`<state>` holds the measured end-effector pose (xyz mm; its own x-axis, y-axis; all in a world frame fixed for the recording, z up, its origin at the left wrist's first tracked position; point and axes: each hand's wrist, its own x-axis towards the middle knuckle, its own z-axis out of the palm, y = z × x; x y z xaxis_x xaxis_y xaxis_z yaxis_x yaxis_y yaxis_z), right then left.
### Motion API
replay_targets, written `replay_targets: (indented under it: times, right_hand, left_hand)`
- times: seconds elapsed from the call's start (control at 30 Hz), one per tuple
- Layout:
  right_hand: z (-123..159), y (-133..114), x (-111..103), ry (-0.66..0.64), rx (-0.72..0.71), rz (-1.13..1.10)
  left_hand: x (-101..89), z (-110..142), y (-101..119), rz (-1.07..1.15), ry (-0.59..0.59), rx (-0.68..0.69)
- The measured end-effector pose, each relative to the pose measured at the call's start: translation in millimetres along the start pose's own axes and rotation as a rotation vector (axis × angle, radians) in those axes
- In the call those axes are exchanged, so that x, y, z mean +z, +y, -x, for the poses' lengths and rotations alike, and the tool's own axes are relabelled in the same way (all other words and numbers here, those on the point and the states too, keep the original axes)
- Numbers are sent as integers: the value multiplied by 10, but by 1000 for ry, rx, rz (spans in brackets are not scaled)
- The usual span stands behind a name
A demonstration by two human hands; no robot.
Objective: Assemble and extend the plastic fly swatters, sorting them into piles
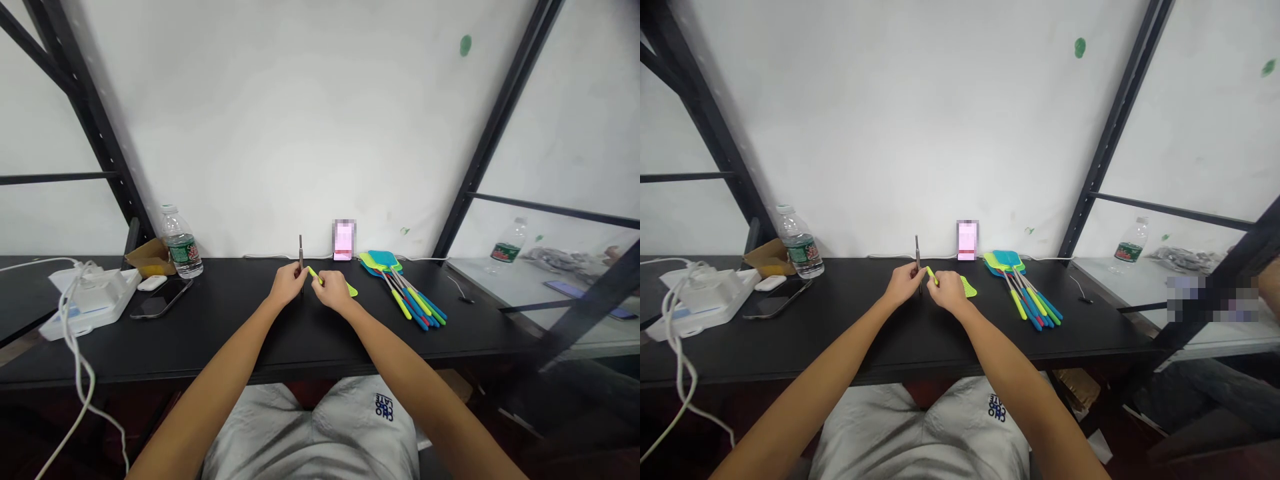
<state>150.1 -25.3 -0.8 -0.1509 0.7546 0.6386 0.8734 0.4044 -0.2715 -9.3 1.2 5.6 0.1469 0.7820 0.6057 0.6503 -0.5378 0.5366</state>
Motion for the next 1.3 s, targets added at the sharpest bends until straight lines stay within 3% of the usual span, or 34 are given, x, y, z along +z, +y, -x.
replay_targets:
  times: [0.67, 1.03, 1.3]
  right_hand:
    - [26, -10, -40, 19, 72, -66]
    - [17, 6, -65, 123, 98, -166]
    - [-31, 53, -90, 128, 148, -241]
  left_hand:
    - [-16, 6, 21, -91, -16, -13]
    - [-11, 5, 9, -108, -12, -4]
    - [1, 6, -23, -90, -14, 4]
